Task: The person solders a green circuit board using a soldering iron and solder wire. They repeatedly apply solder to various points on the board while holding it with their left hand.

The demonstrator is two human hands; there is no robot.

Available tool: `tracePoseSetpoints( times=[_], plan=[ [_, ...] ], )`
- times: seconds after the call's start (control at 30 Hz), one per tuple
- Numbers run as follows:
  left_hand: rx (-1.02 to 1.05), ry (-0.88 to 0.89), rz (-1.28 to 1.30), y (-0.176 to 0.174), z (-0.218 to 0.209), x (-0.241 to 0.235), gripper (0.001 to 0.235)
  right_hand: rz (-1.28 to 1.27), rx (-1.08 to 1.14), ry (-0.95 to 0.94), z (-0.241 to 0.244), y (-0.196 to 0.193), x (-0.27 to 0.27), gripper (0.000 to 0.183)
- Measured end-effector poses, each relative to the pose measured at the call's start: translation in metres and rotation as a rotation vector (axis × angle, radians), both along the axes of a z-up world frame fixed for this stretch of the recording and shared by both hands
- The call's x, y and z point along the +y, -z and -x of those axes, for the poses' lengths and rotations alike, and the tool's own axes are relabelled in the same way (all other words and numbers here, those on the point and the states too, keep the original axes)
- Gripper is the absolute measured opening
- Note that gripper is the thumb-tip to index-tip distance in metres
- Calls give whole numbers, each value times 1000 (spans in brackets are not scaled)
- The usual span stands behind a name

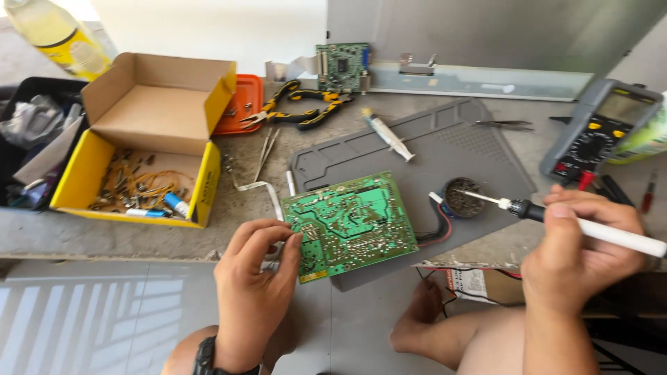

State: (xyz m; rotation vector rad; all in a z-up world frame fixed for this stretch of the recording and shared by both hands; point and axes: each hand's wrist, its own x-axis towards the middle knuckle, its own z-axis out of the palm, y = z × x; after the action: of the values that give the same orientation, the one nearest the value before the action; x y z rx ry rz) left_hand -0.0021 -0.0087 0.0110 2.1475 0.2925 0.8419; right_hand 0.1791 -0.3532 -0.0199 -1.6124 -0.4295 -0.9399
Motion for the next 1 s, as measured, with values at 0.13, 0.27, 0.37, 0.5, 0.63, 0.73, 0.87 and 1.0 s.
tracePoseSetpoints(
  times=[0.13,0.27,0.37,0.5,0.63,0.73,0.87,1.0],
  plan=[
    [-61,-7,-105,-10,-7,-11,7,19,53,17,-4,0,0,15],
    [-105,152,-257,-36,-37,-37,6,18,57,47,-7,-2,0,10],
    [-123,350,-344,-45,-76,-64,11,7,90,37,-5,-6,2,11],
    [-59,412,-500,-32,-122,-93,16,-27,105,21,-2,-13,1,11],
    [-18,396,-663,-18,-151,-105,28,-44,126,18,-2,-18,-2,12],
    [35,395,-750,-9,-161,-106,26,-35,124,10,-1,-20,-6,12],
    [41,395,-823,-10,-164,-106,28,-33,126,-5,-1,-20,-9,12],
    [36,397,-847,-10,-166,-110,28,-47,135,-21,1,-21,-8,12]
  ],
)
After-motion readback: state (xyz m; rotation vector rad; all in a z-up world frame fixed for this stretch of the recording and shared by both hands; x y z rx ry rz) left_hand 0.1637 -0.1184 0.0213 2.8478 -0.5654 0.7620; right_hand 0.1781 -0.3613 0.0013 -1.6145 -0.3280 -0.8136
